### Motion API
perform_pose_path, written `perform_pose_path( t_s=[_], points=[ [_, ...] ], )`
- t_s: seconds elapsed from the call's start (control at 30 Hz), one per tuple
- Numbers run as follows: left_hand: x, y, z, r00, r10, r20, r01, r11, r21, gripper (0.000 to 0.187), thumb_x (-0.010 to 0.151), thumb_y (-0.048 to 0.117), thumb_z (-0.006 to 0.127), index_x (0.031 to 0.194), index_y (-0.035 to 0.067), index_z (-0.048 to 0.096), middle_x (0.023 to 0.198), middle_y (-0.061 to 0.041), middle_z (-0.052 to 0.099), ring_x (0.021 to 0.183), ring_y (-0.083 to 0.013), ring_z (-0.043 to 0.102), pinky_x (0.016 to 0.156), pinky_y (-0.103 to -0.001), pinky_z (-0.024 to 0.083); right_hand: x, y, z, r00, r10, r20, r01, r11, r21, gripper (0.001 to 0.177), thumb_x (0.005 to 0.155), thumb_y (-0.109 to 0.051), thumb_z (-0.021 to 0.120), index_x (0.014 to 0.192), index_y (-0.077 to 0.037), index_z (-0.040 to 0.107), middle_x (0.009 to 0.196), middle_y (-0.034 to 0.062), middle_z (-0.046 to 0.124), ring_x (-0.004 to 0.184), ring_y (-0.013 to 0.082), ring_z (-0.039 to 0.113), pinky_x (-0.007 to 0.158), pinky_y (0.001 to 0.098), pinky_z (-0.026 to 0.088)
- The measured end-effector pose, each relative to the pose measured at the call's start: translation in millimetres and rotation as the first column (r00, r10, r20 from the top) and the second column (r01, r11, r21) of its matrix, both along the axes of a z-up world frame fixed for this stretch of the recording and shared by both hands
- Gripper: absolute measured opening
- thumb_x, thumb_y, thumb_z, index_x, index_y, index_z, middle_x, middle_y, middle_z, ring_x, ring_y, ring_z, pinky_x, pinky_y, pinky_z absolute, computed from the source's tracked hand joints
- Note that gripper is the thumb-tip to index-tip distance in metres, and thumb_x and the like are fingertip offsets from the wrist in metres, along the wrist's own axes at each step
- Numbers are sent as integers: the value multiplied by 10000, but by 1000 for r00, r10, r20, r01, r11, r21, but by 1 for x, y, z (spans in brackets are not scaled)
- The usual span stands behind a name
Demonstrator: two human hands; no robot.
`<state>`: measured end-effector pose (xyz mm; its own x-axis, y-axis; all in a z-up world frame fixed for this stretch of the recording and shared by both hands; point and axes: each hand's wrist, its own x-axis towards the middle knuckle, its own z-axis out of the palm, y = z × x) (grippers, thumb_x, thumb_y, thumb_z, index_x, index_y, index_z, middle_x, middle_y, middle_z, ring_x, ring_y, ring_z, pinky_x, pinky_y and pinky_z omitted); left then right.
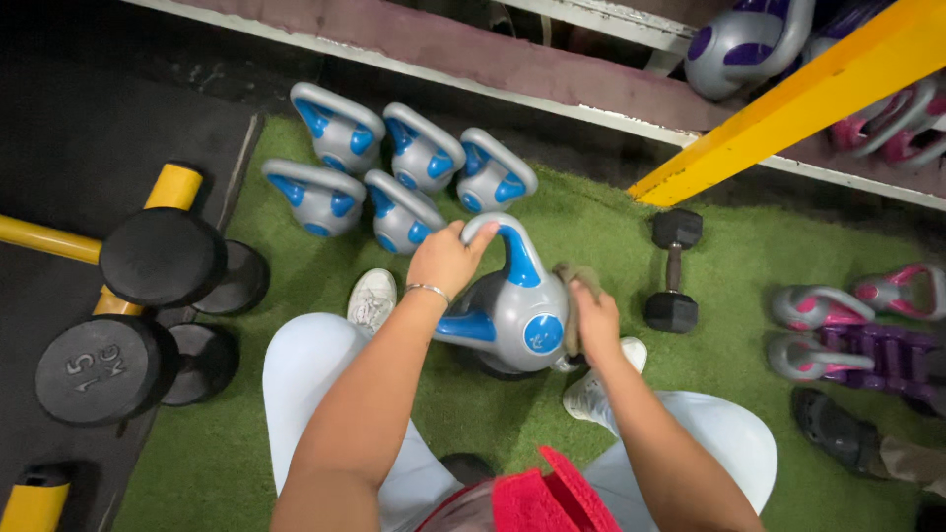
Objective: The person wipes the handle and body of a kettlebell with a cloth while it sits on a green surface.
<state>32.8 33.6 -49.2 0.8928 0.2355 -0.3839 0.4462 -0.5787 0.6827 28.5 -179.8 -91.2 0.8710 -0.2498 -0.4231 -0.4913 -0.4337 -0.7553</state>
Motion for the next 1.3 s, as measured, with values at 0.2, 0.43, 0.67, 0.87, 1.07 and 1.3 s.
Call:
perform_pose_path(
  t_s=[0.2, 0.43, 0.67, 0.87, 1.07, 1.3],
  points=[
    [1, -5, 12, 999, -28, -15, 28, 1000, 0, 794, 869, 703, 371, 1294, 56, 548, 1159, -203, 648, 1143, -362, 585, 967, -466, 470, -40, -5, -15, 195, 811, 551, -332, 583, -741, 525, 644, -337, 596, 1138, -169, 650, 1244, 74, 584, 1197, 305, 506, 970, 469, 367],
    [6, -7, -6, 997, -54, 61, 53, 998, 23, 758, 867, 685, 403, 1221, 44, 600, 1071, -237, 668, 1083, -393, 610, 928, -485, 484, -37, 4, -10, 41, 973, 226, -506, 215, -835, 442, 710, -417, 598, 1043, -133, 667, 1233, 87, 596, 1220, 279, 487, 980, 534, 357],
    [6, -2, -6, 997, -36, 65, 34, 999, 26, 763, 866, 694, 394, 1219, 51, 603, 1068, -221, 674, 1083, -377, 613, 938, -470, 487, 21, -48, -62, 972, 128, 195, -135, 991, 22, 506, 822, -416, 643, 1126, -11, 644, 1028, 208, 662, 1027, 339, 597, 846, 464, 453],
    [9, -1, -2, 995, -70, 69, 68, 997, 38, 728, 872, 669, 407, 1211, 58, 609, 1054, -219, 680, 1072, -383, 618, 926, -477, 491, -7, -41, -46, 825, 407, 393, -333, 911, -244, 488, 776, -306, 631, 1218, -101, 648, 1160, 178, 634, 1175, 364, 537, 994, 469, 402],
    [8, -7, 4, 992, -95, 87, 91, 994, 57, 705, 869, 661, 421, 1182, 63, 624, 1030, -227, 683, 1050, -396, 626, 908, -487, 497, -57, 5, -6, 147, 875, 462, -409, 479, -777, 557, 664, -295, 534, 1202, -175, 612, 1260, 105, 560, 1235, 320, 460, 992, 467, 337],
    [9, -6, 0, 991, -86, 99, 79, 994, 69, 721, 862, 674, 422, 1165, 53, 628, 1010, -231, 685, 1035, -394, 632, 895, -488, 504, -38, -4, -18, 33, 873, 487, -434, 452, -779, 567, 726, -427, 522, 1233, -181, 583, 1294, 86, 561, 1221, 306, 479, 951, 508, 347]
  ],
)
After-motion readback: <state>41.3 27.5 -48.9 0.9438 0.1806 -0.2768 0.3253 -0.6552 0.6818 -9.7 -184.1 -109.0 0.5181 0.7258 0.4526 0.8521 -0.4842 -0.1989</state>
